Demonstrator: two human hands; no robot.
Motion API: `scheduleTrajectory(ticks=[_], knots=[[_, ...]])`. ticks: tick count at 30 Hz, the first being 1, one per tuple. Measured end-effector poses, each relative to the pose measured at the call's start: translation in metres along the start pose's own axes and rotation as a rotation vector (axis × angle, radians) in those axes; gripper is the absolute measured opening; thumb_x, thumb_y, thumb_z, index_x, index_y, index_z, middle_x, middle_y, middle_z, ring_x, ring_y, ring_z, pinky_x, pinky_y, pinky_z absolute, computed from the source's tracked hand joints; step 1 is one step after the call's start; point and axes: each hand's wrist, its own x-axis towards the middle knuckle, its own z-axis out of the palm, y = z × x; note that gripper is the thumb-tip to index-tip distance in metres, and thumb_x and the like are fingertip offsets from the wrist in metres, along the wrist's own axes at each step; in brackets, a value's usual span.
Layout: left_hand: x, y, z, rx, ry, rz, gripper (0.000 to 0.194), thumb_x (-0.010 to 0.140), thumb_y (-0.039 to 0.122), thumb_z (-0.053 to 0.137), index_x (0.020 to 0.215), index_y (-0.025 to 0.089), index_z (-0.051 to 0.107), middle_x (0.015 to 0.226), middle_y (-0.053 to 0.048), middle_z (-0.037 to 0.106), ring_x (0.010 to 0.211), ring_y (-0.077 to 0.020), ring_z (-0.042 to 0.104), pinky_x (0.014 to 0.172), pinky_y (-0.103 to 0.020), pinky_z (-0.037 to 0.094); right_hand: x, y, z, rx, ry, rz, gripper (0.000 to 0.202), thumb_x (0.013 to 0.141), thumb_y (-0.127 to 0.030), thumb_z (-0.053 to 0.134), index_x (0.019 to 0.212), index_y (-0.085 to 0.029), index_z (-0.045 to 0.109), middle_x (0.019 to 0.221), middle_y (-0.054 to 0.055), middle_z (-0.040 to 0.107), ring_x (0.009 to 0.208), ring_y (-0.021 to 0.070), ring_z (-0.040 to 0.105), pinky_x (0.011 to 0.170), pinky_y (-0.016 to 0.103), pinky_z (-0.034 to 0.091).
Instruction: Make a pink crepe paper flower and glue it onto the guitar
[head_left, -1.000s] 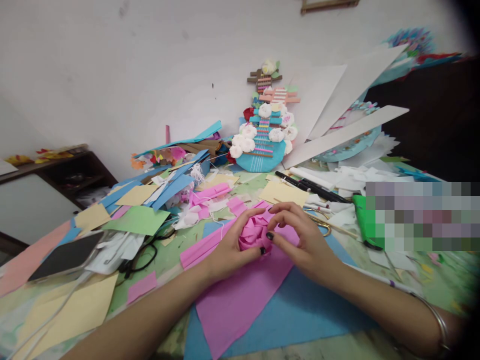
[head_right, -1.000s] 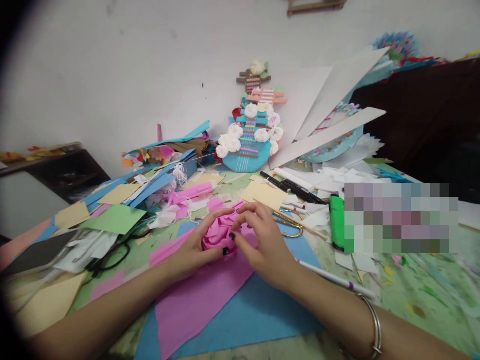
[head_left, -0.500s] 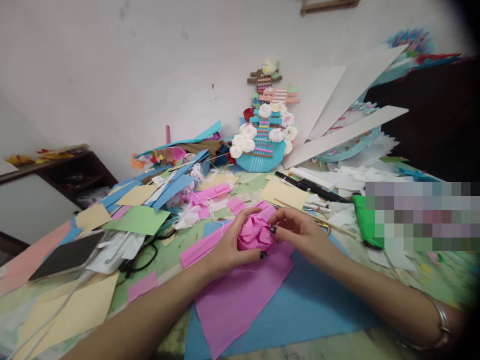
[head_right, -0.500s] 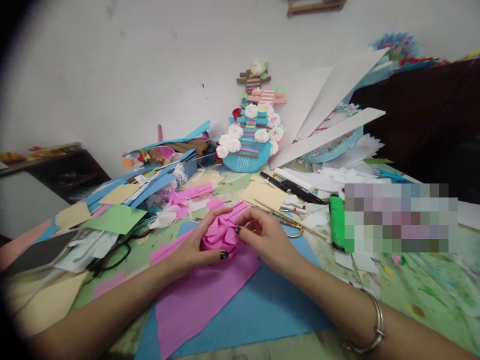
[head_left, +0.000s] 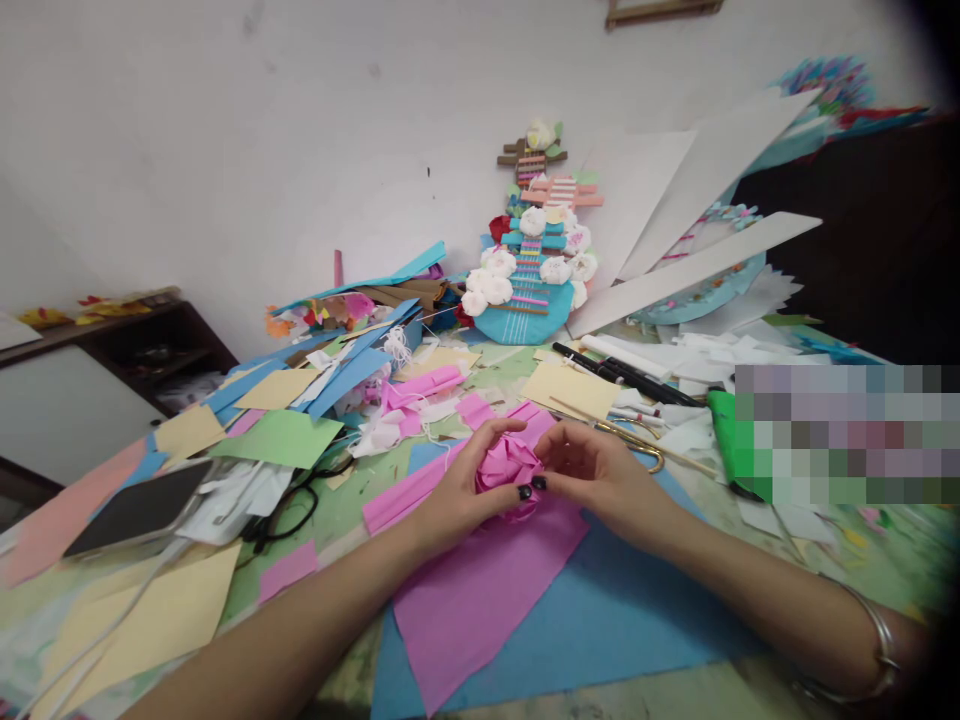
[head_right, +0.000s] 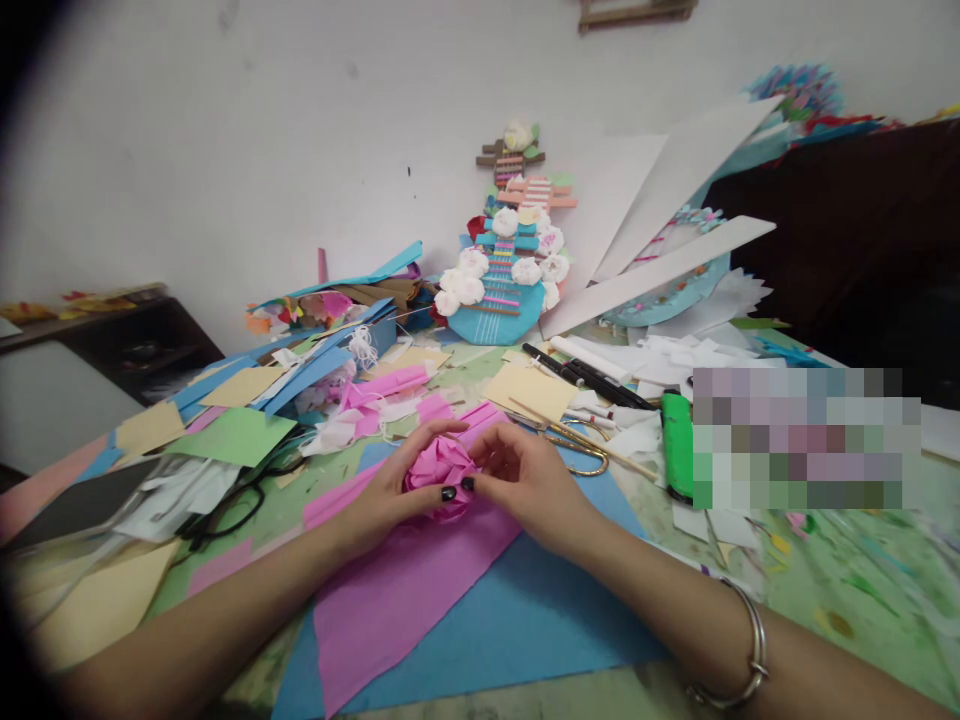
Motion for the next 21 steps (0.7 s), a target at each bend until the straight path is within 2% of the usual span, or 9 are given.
scheduleTrajectory(ticks=[5,8,11,14,17,21], knots=[[0.001,0.001,0.003,0.023,0.024,-0.023,0.045,0.077,0.022,0.058,0.120,0.023,0.047,0.124,-0.005,0.049,0.124,-0.0250,0.038,0.103,-0.035,0.031,-0.004,-0.004,0.001,-0.250,0.047,-0.118,0.008,0.077,-0.019,0.060,0.084,-0.017,0.056,0.076,0.000,0.058,0.065,0.0115,0.054,0.061,0.026,0.045],[0.001,0.002,0.005,0.038,0.048,-0.022,0.043,0.076,0.022,0.057,0.118,0.022,0.049,0.122,-0.005,0.051,0.122,-0.0248,0.041,0.102,-0.035,0.031,-0.005,-0.008,0.001,-0.301,0.099,-0.182,0.006,0.079,-0.019,0.056,0.085,-0.018,0.057,0.082,0.002,0.060,0.071,0.0131,0.055,0.066,0.028,0.047],[0.002,0.002,0.006,0.036,0.027,0.002,0.045,0.074,0.020,0.056,0.118,0.022,0.048,0.122,-0.005,0.051,0.120,-0.0252,0.042,0.102,-0.037,0.031,-0.005,-0.010,0.001,-0.299,0.150,-0.210,0.014,0.079,-0.021,0.056,0.093,-0.018,0.057,0.092,0.004,0.061,0.077,0.0148,0.057,0.068,0.030,0.049],[0.002,0.000,0.006,0.032,-0.004,0.047,0.045,0.074,0.017,0.055,0.118,0.022,0.047,0.121,-0.005,0.052,0.119,-0.0240,0.042,0.102,-0.037,0.031,-0.006,-0.011,0.003,-0.371,0.128,-0.278,0.025,0.076,-0.015,0.060,0.101,-0.018,0.057,0.097,0.004,0.061,0.078,0.0145,0.056,0.069,0.029,0.048],[0.003,-0.001,0.007,0.036,-0.024,0.057,0.046,0.074,0.014,0.054,0.119,0.022,0.046,0.121,-0.005,0.052,0.120,-0.0235,0.041,0.103,-0.036,0.030,-0.008,-0.010,0.005,-0.471,0.116,-0.347,0.024,0.077,-0.008,0.057,0.099,-0.019,0.058,0.095,0.003,0.061,0.077,0.0132,0.055,0.071,0.029,0.047],[0.002,-0.001,0.007,0.024,-0.024,0.040,0.051,0.071,0.009,0.050,0.120,0.021,0.044,0.123,-0.005,0.051,0.121,-0.0227,0.041,0.103,-0.034,0.031,-0.008,-0.006,0.005,-0.545,0.180,-0.434,0.024,0.080,-0.007,0.055,0.101,-0.018,0.058,0.092,0.002,0.064,0.077,0.0118,0.057,0.071,0.026,0.046]])
